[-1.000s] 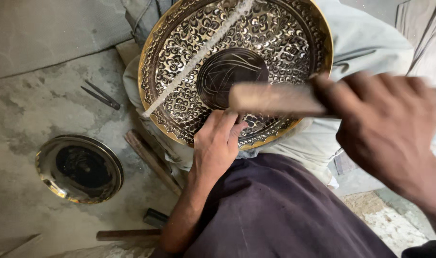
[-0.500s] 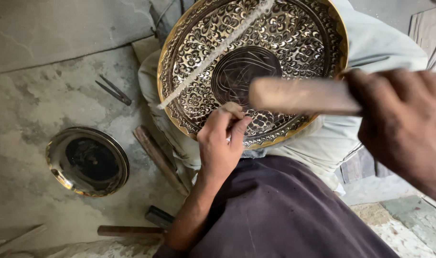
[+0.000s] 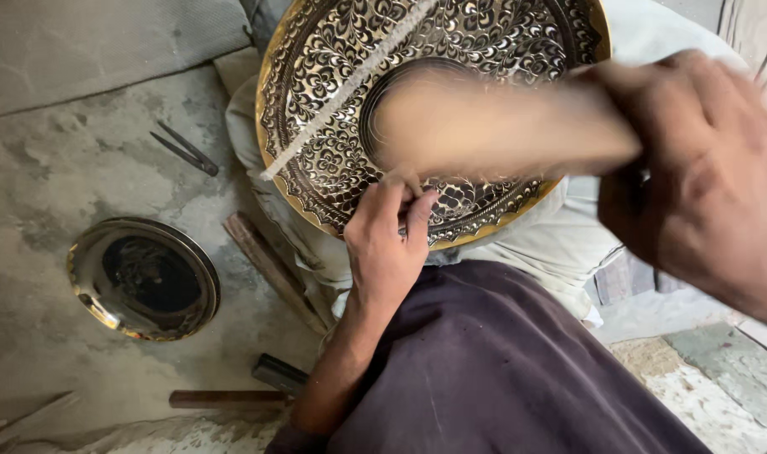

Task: The person sits on the floor with a decorative brass tray on their lap, holds a small punch against the tray's darkened center with one hand, and strikes the punch with a wooden mallet held in the other hand, repositioning the punch repeatedly to chase line patterns into the metal.

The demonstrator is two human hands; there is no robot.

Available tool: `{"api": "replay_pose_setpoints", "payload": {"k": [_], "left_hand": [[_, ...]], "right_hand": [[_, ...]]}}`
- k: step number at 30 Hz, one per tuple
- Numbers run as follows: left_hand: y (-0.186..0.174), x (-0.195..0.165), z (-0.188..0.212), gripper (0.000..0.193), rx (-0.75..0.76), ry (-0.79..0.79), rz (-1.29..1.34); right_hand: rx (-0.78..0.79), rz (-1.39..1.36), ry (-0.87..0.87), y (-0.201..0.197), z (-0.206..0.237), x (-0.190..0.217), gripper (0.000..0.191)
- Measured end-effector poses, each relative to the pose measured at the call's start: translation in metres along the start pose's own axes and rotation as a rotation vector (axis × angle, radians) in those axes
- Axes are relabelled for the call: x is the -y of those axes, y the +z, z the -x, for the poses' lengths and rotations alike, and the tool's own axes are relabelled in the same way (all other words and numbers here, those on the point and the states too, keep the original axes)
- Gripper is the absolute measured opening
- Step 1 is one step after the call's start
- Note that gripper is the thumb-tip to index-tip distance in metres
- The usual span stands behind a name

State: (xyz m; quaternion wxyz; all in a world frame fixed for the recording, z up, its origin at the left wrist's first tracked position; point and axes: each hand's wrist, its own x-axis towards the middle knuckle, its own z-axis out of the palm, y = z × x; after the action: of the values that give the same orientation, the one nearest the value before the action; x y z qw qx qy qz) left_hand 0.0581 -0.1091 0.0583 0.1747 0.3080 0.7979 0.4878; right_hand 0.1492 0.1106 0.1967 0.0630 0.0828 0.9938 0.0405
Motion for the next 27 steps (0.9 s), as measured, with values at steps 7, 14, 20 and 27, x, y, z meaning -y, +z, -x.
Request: {"api": "replay_pose_setpoints", "payload": {"k": [7,14,20,27], "left_hand": [[-0.008,-0.007,0.003,0.015,-0.064,-0.018,0.077],[-0.007,0.000,0.004,0.028,0.077,-0.037,0.040],[-0.008,0.000,0.002,0.029,0.121,-0.061,0.059],[-0.006,0.001,0.005,0.025,0.106,-0.028,0.011]], "right_hand": [[0.041,-0.040,0.092,0.000,0.011,-0.003,0.060],[-0.028,-0.189,0.007,-0.002,-0.003,-0.007,0.060],[0.037,-0.764,0.364,0.000,-0.012,-0.002,0.054],[-0.024,-0.347,0.086,0.012,-0.011,0.001,0.051]]}}
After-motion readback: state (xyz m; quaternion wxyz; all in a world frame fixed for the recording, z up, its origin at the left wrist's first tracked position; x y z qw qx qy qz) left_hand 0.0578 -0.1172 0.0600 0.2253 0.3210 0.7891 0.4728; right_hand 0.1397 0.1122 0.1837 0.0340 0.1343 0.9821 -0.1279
